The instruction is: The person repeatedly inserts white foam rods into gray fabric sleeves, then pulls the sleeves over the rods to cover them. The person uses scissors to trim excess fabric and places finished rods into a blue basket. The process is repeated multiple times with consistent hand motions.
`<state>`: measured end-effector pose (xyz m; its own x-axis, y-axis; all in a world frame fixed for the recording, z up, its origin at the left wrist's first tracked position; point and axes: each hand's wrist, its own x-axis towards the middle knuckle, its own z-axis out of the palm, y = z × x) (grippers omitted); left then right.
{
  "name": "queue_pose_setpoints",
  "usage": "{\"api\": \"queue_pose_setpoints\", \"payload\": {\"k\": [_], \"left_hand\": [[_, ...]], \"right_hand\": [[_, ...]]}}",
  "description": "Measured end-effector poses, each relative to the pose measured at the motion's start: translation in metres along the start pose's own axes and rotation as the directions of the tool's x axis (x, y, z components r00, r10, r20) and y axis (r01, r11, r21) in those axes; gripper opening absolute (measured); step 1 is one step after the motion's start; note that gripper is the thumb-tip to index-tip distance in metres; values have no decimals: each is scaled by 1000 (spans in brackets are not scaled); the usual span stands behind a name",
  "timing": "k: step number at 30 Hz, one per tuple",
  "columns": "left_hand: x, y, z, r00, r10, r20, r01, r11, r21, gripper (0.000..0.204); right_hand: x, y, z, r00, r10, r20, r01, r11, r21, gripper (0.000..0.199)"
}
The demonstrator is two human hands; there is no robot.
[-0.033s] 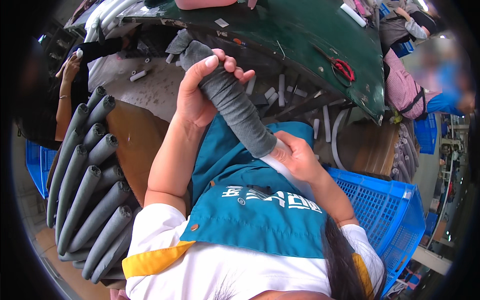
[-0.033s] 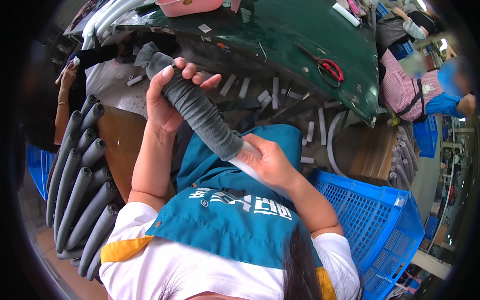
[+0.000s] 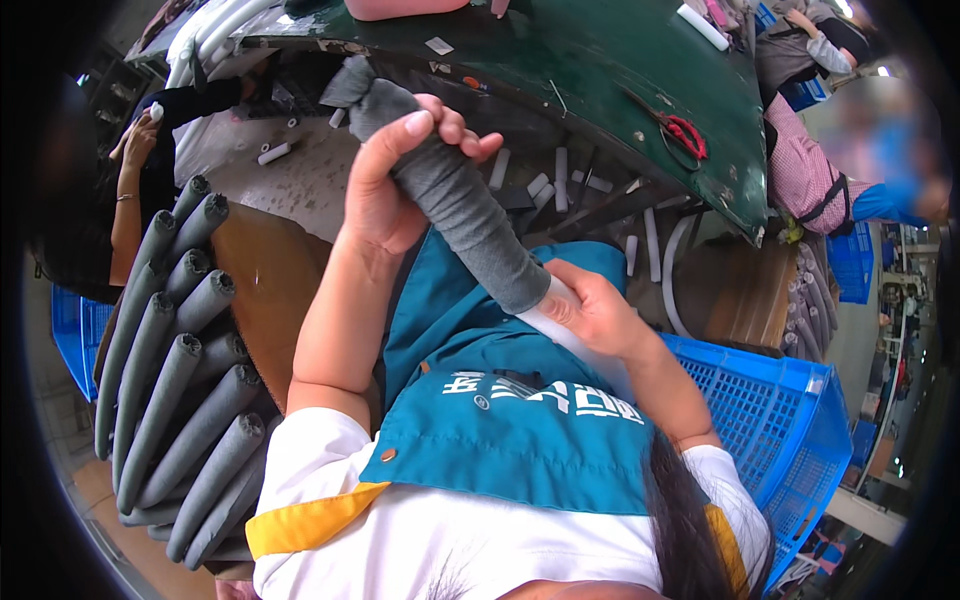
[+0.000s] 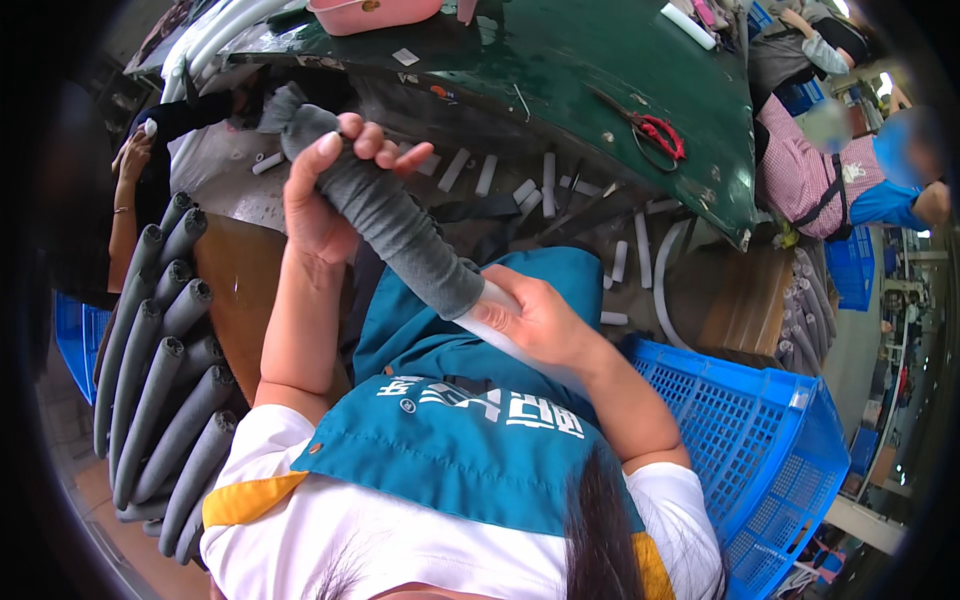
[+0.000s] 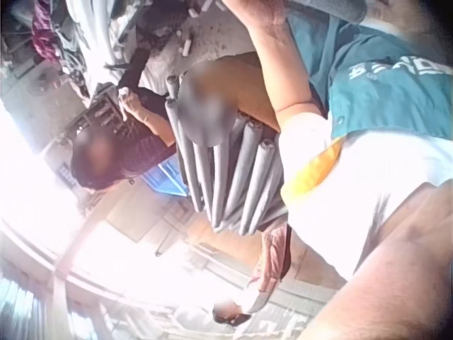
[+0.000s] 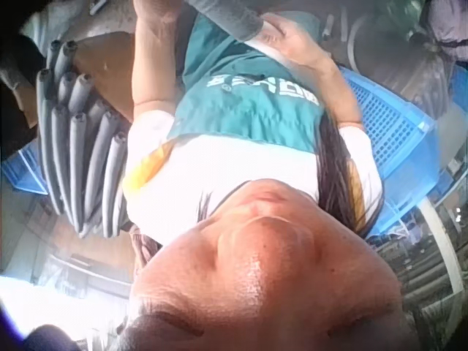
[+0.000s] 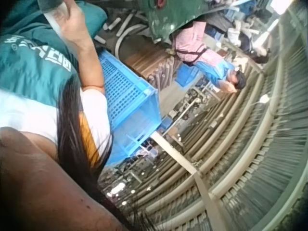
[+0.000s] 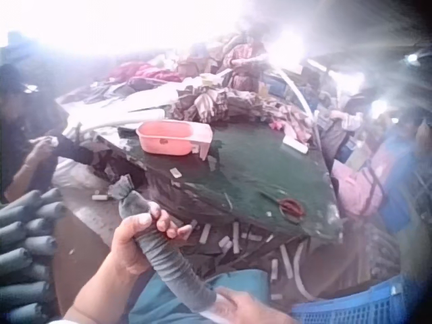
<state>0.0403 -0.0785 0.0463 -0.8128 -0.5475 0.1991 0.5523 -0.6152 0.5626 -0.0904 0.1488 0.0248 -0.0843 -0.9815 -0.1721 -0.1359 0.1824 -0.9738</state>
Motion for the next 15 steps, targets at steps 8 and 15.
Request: {"api": "queue_pose_setpoints", "payload": {"k": [8, 15], "left_hand": [[8, 28, 40, 967, 107, 233, -102, 994, -35, 23], [11, 67, 16, 967, 211, 144, -194, 973, -126, 25]], "right_hand": [[68, -103, 15, 960, 31, 279, -135, 923, 360, 64], [33, -50, 20, 996, 4, 91, 2, 998, -61, 53]]}}
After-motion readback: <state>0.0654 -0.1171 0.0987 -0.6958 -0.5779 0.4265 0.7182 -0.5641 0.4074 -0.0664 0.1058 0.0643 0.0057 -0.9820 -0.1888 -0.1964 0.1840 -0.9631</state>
